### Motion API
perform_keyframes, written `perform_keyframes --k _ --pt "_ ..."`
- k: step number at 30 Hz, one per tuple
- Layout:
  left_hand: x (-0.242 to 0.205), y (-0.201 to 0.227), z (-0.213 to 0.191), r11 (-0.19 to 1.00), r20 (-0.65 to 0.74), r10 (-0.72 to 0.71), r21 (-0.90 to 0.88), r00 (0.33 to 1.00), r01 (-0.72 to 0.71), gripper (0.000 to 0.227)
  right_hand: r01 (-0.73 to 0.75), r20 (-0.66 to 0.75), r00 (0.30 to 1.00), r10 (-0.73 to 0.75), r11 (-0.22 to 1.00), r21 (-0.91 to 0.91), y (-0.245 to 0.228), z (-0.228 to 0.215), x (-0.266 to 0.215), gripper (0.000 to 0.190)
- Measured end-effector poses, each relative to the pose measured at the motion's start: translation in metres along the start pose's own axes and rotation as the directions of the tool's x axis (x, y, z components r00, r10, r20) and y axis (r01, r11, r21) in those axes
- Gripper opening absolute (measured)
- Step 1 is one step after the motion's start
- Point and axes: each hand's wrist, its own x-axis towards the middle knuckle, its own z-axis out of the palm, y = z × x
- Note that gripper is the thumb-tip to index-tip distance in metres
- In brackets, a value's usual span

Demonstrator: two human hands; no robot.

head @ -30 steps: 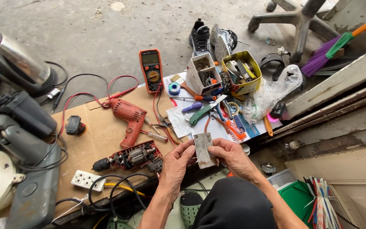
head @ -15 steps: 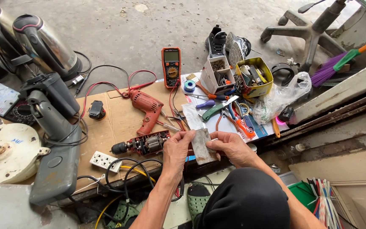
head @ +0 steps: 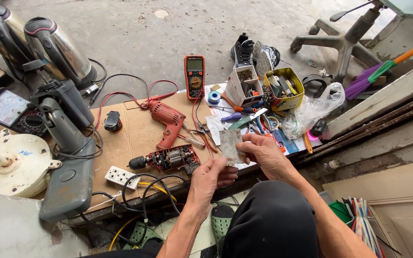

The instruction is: The person sits on the floor and works on a disassembled red power drill, manipulating its internal components and wires. They use a sanding block to clean the commutator area and handle various tools and parts on a cluttered work surface.

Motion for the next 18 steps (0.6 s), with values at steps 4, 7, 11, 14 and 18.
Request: perform_keyframes --k 4,7,11,14,18 --pt "0.012 -0.018 -0.006 0.998 0.012 0.056 -0.034 0.998 -0.056 0.028 0.108 -0.012 0.994 -0.109 0.994 -0.013 0.003 -0.001 -0.002 0.024" --pt "0.009 -0.006 -0.005 0.991 0.004 0.124 -0.055 0.992 -0.123 0.032 0.275 0.024 0.962 -0.274 0.956 -0.1 -0.043 0.017 -0.039 0.014" --pt "0.004 0.01 -0.005 0.972 0.02 0.23 -0.061 0.973 -0.228 0.033 0.506 0.187 0.862 -0.47 0.814 -0.285 -0.086 0.024 -0.064 0.016" --pt "-0.006 0.022 -0.003 0.971 0.051 0.162 -0.188 0.986 -0.149 0.028 0.771 0.427 0.632 -0.647 0.469 -0.43 -0.09 0.022 -0.062 0.023" --pt "-0.013 0.023 -0.012 0.955 0.014 0.107 -0.278 0.994 -0.099 0.038 0.839 0.584 0.508 -0.634 0.21 -0.502 -0.078 0.029 -0.068 0.036"
